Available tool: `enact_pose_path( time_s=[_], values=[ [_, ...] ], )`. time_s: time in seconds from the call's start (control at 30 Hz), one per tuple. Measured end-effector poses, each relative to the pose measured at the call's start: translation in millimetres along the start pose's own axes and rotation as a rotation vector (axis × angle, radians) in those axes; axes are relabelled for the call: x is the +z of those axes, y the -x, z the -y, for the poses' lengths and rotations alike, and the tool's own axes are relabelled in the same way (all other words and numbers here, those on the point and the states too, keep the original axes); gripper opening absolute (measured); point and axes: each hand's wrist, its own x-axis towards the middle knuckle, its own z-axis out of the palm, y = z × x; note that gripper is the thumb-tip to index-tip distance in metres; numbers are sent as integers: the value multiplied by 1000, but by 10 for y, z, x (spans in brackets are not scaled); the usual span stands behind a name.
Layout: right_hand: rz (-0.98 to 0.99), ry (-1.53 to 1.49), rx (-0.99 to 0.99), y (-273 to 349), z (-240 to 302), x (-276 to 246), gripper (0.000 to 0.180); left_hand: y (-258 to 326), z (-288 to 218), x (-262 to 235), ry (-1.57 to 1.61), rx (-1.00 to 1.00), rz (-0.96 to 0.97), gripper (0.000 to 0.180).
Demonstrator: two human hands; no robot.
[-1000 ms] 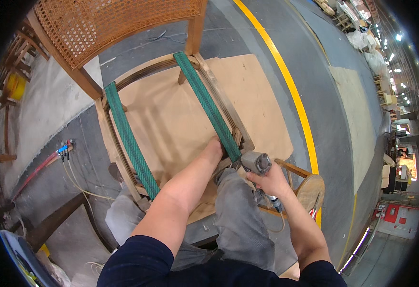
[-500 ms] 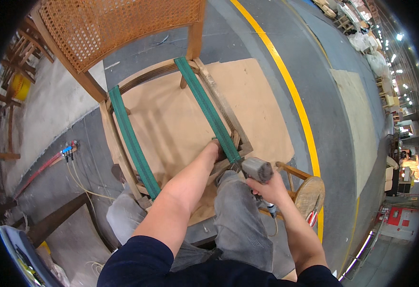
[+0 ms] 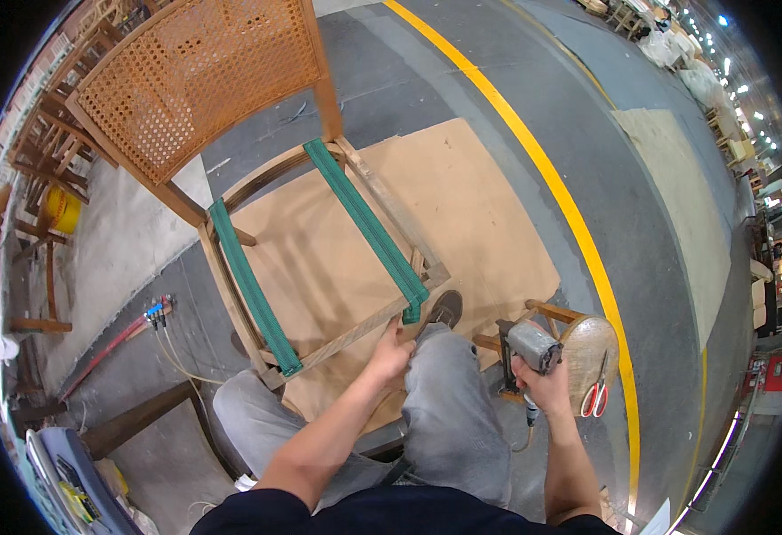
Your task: The person selects a wooden chair with a cane back and places it on a cardboard sheet. They then attach green webbing straps to the chair seat frame using a pneumatic nail gun, securing each strap in place.
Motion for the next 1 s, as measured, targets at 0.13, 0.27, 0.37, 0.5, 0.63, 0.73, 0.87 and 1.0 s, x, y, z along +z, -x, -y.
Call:
enact_pose_path(
  time_s=[0.13, 0.27, 0.37, 0.5, 0.63, 0.73, 0.87, 1.0],
  values=[
    [60, -78, -20, -6, 43, 45, 69, -469, 72, 150, 164, -21, 55, 54],
    [90, -47, -19, -38, 101, 7, 68, -317, 84, 112, 84, 37, 298, 44],
    [99, 2, 14, -181, 193, 108, 68, 55, -121, 18, 153, 185, 250, 32],
    [220, 6, 10, -539, 251, 490, 64, 83, -906, -307, 511, 36, 274, 33],
    [336, 172, 82, -844, 365, 801, 60, -235, -1125, -537, 472, -39, 213, 37],
    [343, 265, 54, -990, 305, 941, 61, -369, -1156, -551, 458, -73, 200, 38],
    [347, 201, 0, -1066, 238, 1076, 63, -449, -1094, -597, 499, -90, 257, 38],
    [359, 176, 7, -1089, 205, 1146, 63, -487, -1048, -630, 644, -133, 311, 38]
  ],
)
